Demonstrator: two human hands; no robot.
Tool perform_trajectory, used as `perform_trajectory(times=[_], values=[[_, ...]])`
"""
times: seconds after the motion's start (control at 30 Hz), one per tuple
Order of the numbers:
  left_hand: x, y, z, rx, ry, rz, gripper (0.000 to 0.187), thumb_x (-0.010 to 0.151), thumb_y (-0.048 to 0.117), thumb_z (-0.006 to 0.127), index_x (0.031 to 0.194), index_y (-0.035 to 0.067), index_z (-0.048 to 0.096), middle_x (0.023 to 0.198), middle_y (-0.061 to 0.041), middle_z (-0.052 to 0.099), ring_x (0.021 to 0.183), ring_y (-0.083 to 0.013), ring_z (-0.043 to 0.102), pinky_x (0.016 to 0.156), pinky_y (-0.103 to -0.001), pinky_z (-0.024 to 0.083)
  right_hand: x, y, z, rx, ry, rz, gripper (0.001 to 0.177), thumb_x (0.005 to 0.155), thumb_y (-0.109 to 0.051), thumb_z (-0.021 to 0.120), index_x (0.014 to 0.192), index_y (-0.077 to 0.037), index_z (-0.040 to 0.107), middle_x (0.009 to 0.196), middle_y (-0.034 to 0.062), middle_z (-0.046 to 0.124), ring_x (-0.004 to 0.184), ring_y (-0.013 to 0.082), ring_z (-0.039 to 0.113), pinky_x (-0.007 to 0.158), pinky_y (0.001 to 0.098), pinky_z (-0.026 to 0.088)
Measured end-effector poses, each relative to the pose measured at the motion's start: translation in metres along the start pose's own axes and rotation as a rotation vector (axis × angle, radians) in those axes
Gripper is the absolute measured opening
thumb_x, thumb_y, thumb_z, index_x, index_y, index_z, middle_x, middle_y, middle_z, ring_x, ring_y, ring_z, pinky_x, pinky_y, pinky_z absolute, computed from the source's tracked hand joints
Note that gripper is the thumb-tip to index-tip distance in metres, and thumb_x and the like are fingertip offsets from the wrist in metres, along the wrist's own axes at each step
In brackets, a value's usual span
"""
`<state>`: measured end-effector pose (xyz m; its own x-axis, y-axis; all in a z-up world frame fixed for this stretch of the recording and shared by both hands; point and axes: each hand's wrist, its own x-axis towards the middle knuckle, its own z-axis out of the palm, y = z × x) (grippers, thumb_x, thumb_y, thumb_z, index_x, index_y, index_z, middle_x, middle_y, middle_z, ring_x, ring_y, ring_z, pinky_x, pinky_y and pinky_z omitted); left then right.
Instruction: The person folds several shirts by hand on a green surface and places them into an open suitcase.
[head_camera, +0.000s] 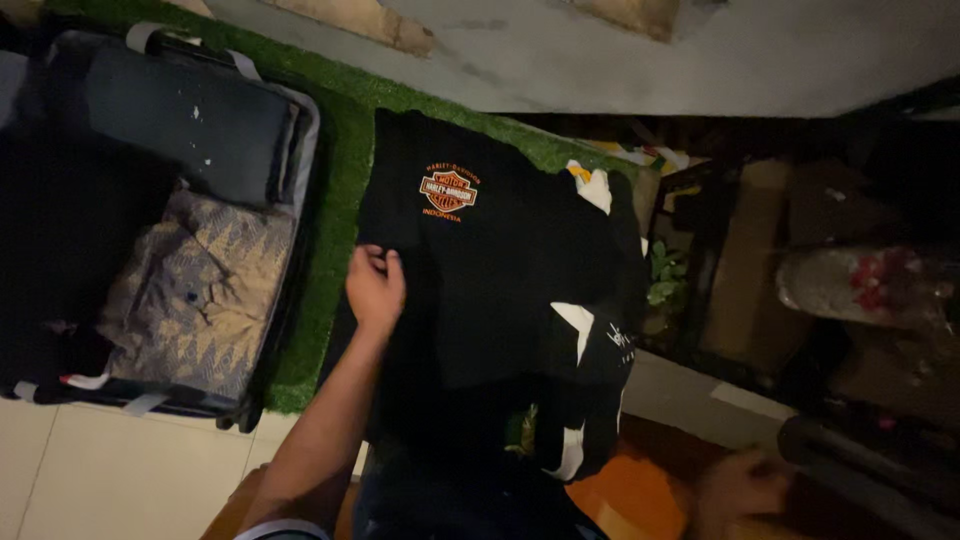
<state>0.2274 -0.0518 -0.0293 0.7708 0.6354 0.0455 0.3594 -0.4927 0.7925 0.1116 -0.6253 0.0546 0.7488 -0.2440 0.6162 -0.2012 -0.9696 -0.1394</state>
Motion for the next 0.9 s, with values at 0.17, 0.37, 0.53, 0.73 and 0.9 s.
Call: perform_trajectory(times=[0.17, 0.37, 0.53, 0.73, 0.9], values=[[-0.060, 0.019, -0.005, -0.040, -0.200, 0.007, 0.021, 0.093, 0.021, 0.070, 0.099, 0.003, 0.064, 0.076, -0.012, 0.063, 0.068, -0.0298, 0.064, 0.064, -0.042, 0.053, 0.079, 0.078, 0.004, -0.365, 0.154, 0.087, 0.034, 0.107, -0.023, 0.060, 0.119, 0.008, 0.067, 0.110, 0.0215, 0.066, 0.105, 0.0394, 0.060, 0.085, 0.0500, 0.047], [-0.114, 0.035, -0.014, -0.066, -0.325, 0.040, 0.019, 0.093, 0.021, 0.070, 0.097, 0.004, 0.065, 0.077, -0.013, 0.066, 0.066, -0.0290, 0.065, 0.061, -0.041, 0.053, 0.126, 0.074, 0.050, -0.233, -0.079, 0.385, 0.030, 0.105, -0.021, 0.062, 0.115, 0.006, 0.068, 0.107, 0.0201, 0.067, 0.101, 0.0371, 0.061, 0.083, 0.0481, 0.047], [-0.140, 0.033, -0.029, -0.099, -0.373, 0.023, 0.020, 0.092, 0.022, 0.069, 0.100, 0.004, 0.065, 0.074, -0.012, 0.066, 0.063, -0.0273, 0.065, 0.059, -0.040, 0.052, 0.127, 0.075, 0.056, -0.204, -0.135, 0.468, 0.027, 0.104, -0.020, 0.063, 0.112, 0.005, 0.069, 0.104, 0.0190, 0.067, 0.098, 0.0351, 0.062, 0.080, 0.0466, 0.048], [-0.159, 0.035, -0.028, -0.066, -0.394, -0.040, 0.021, 0.093, 0.023, 0.069, 0.100, 0.004, 0.066, 0.075, -0.011, 0.067, 0.063, -0.0267, 0.067, 0.061, -0.040, 0.054, 0.133, 0.083, 0.070, -0.145, -0.136, 0.464, 0.023, 0.103, -0.019, 0.065, 0.108, 0.003, 0.069, 0.101, 0.0176, 0.068, 0.094, 0.0328, 0.063, 0.078, 0.0447, 0.049], [-0.169, 0.053, -0.012, -0.082, -0.447, -0.018, 0.021, 0.092, 0.024, 0.069, 0.100, 0.004, 0.067, 0.077, -0.013, 0.068, 0.067, -0.0289, 0.067, 0.064, -0.041, 0.054, 0.132, 0.089, 0.078, -0.118, -0.154, 0.471, 0.020, 0.102, -0.017, 0.066, 0.105, 0.002, 0.070, 0.098, 0.0164, 0.069, 0.091, 0.0308, 0.064, 0.075, 0.0432, 0.050]])
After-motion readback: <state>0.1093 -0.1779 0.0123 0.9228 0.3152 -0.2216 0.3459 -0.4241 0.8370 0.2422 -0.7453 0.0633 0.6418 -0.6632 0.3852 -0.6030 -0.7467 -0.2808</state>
